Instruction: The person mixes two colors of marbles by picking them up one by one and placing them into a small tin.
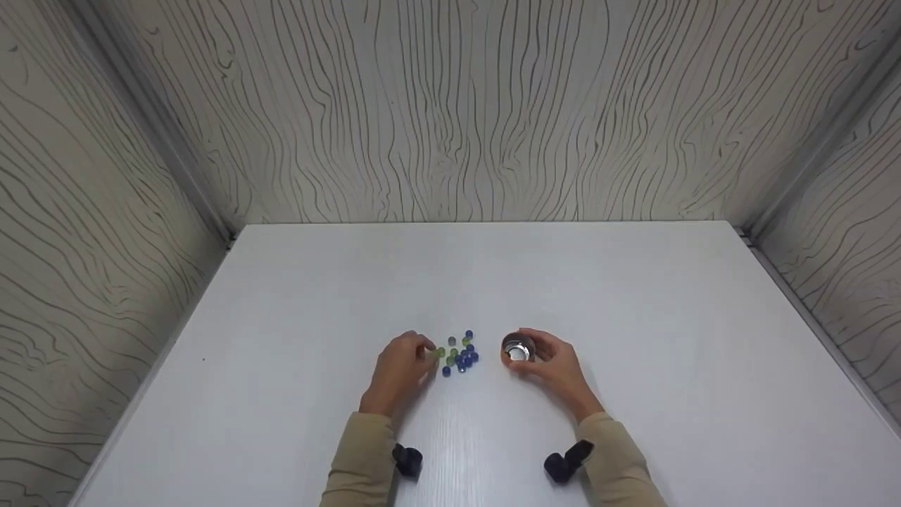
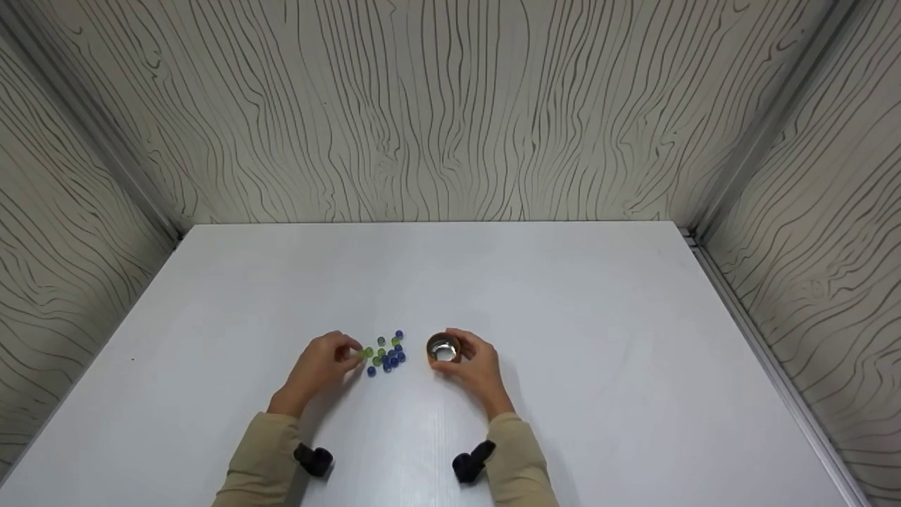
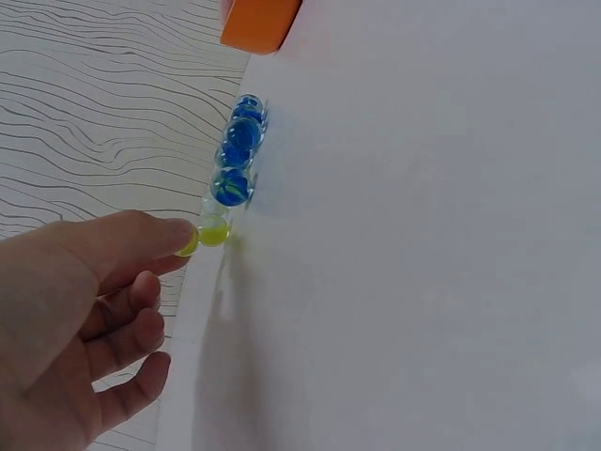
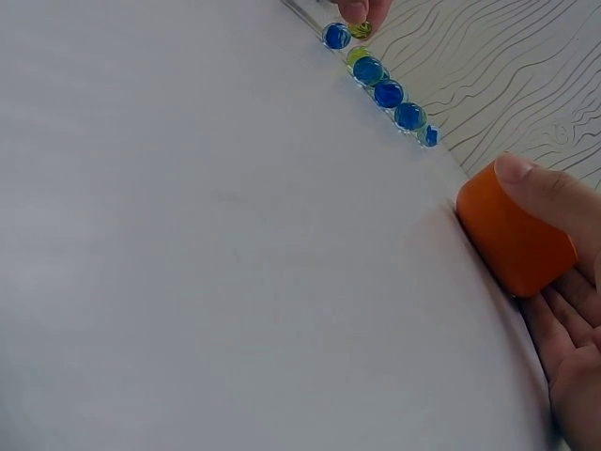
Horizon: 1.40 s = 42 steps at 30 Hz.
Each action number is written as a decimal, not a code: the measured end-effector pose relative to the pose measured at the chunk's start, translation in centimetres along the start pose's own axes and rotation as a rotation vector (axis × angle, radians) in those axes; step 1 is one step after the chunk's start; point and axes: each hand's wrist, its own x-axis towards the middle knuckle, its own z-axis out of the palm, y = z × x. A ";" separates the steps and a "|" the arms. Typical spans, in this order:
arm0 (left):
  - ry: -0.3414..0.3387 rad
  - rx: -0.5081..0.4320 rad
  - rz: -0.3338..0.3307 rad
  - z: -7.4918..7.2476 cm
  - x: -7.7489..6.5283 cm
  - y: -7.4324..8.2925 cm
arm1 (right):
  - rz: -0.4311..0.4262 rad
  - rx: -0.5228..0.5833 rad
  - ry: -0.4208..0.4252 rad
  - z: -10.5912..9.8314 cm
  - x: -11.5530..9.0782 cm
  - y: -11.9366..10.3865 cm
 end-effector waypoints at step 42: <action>-0.031 0.012 0.059 0.6 0.2 2.4 | 0.010 0.011 0.002 0.2 0.2 0.1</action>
